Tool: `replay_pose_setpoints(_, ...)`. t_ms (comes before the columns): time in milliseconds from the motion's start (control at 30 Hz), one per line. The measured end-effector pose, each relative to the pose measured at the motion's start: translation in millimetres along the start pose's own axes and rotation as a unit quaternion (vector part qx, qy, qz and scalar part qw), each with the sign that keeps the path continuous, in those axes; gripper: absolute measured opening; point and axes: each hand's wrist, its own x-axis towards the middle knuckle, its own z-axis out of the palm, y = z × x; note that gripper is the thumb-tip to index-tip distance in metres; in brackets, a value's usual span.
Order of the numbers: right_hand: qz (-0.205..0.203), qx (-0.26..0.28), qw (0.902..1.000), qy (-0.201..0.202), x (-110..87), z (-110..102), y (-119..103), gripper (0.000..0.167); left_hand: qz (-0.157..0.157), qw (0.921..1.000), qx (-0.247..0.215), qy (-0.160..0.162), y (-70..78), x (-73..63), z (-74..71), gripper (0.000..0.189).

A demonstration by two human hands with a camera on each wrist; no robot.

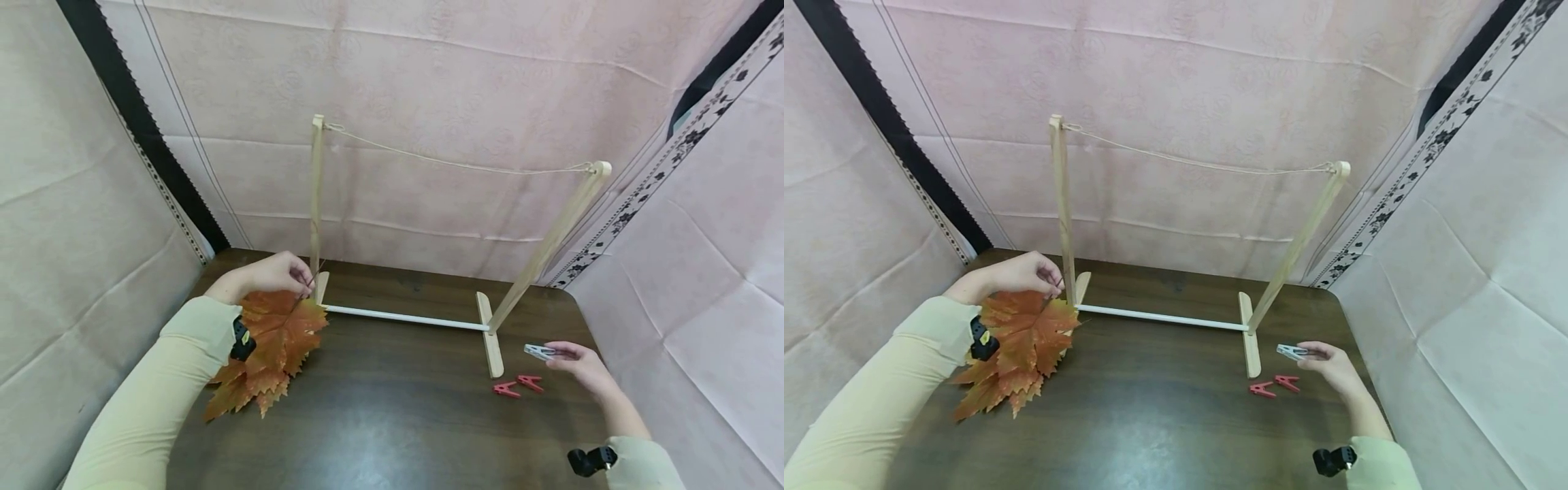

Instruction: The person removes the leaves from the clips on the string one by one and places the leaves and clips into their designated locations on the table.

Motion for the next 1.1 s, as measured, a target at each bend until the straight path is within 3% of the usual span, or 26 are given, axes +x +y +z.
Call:
replay_pose_setpoints(200, 0.003, -0.010, 0.9999, 0.002, -1.2, 6, 9, 0.039, -0.013, 0.9981, -0.014, -0.059, -16.9, -5.7, -1.1, 0.006)
replay_pose_setpoints(467, 0.049, -0.041, 0.9978, 0.017, -3.5, 11, 26, 0.046, -0.047, 0.9915, 0.007, -0.121, -38.4, -12.4, 8.2, 0.004)
replay_pose_setpoints(667, 0.074, -0.073, 0.9943, 0.023, -6.4, 12, 42, 0.048, -0.113, 0.9816, 0.002, -0.154, -49.5, -14.3, 25.3, 0.004)
replay_pose_setpoints(867, 0.085, -0.081, 0.9929, 0.022, -9.1, 15, 58, 0.047, -0.152, 0.9794, 0.018, -0.132, -63.8, -12.7, 40.8, 0.008)
replay_pose_setpoints(1100, 0.092, -0.075, 0.9927, 0.022, -10.4, 16, 64, 0.047, -0.114, 0.9915, 0.019, -0.059, -85.2, -13.3, 55.7, 0.011)
